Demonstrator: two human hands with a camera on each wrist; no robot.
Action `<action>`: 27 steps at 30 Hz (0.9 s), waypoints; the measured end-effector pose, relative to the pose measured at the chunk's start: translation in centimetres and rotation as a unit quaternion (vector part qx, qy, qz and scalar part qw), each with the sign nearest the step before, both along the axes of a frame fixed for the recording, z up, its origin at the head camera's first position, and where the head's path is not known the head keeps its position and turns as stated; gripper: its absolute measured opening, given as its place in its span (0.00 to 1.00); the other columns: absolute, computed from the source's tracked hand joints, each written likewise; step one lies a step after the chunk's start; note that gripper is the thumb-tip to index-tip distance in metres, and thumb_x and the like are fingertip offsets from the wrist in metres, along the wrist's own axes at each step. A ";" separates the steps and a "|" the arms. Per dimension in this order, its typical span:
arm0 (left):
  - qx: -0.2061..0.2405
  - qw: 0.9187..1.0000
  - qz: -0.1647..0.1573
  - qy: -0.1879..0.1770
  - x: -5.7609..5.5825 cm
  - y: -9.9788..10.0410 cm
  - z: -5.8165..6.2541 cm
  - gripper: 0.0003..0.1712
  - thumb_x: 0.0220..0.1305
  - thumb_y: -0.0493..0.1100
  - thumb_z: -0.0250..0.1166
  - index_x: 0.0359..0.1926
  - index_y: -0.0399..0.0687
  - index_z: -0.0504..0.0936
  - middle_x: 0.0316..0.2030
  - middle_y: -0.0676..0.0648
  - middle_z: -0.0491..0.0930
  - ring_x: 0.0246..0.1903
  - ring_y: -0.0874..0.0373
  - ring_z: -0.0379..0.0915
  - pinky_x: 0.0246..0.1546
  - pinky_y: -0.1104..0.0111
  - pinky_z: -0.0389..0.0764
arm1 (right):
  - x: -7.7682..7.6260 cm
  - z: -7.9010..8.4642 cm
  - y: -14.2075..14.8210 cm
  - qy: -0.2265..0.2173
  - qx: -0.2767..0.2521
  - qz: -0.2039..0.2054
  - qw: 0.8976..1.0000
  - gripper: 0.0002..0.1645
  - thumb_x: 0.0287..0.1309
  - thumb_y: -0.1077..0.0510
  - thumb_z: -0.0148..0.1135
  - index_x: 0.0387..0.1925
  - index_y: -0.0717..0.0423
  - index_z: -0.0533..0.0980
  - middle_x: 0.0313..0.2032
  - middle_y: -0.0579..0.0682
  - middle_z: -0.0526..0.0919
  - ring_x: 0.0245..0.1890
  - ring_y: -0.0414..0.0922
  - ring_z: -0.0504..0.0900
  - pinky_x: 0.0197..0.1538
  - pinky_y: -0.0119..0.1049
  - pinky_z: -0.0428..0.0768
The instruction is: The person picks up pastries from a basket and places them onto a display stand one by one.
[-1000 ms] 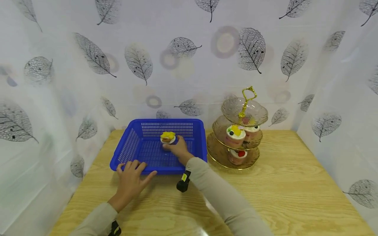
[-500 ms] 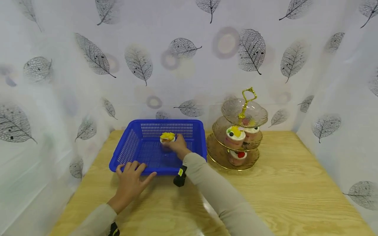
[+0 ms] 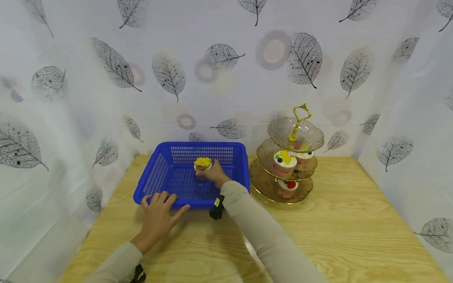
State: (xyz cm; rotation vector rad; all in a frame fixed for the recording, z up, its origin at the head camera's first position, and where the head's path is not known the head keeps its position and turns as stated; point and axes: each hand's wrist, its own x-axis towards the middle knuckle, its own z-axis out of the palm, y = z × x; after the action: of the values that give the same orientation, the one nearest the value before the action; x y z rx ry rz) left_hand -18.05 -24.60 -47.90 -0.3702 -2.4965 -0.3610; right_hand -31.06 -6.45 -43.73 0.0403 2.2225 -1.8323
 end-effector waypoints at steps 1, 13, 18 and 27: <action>-0.001 1.000 0.000 0.001 0.0 -0.1 0.0 0.31 0.57 0.69 0.61 0.36 0.44 0.81 0.32 0.44 0.76 0.37 0.43 0.70 0.49 0.36 0.54 | -0.1 0.0 0.0 -0.002 0.001 0.001 1.000 0.58 0.47 0.62 0.72 0.72 0.66 0.46 0.68 0.67 0.58 0.67 0.59 0.61 0.69 0.48 0.58; -0.010 1.000 0.007 -0.012 0.0 0.1 0.1 0.30 0.55 0.68 0.63 0.37 0.45 0.82 0.32 0.45 0.76 0.37 0.44 0.70 0.48 0.36 0.55 | -1.5 -0.9 0.0 0.003 0.006 0.014 1.000 0.59 0.46 0.64 0.72 0.73 0.62 0.46 0.70 0.64 0.54 0.70 0.57 0.57 0.70 0.46 0.54; -0.008 1.000 0.005 -0.015 0.1 0.2 -0.1 0.28 0.54 0.67 0.64 0.37 0.46 0.81 0.32 0.46 0.75 0.37 0.45 0.70 0.48 0.36 0.55 | -1.7 -1.3 -0.1 0.006 0.024 0.033 0.999 0.61 0.45 0.68 0.72 0.73 0.62 0.44 0.69 0.65 0.56 0.68 0.58 0.60 0.70 0.45 0.55; -0.001 1.000 0.003 -0.006 0.0 0.0 -0.1 0.28 0.57 0.68 0.62 0.36 0.47 0.80 0.32 0.47 0.75 0.36 0.46 0.69 0.49 0.36 0.54 | -2.1 -1.5 -0.1 0.034 0.152 0.052 0.986 0.60 0.39 0.67 0.76 0.72 0.58 0.52 0.67 0.67 0.58 0.67 0.62 0.59 0.68 0.53 0.58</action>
State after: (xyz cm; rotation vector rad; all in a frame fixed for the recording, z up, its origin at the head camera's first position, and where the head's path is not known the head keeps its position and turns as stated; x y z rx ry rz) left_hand -18.07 -24.56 -48.01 -0.3633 -2.5088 -0.3599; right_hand -33.16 -6.51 -45.24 -0.0807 2.4814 -1.4478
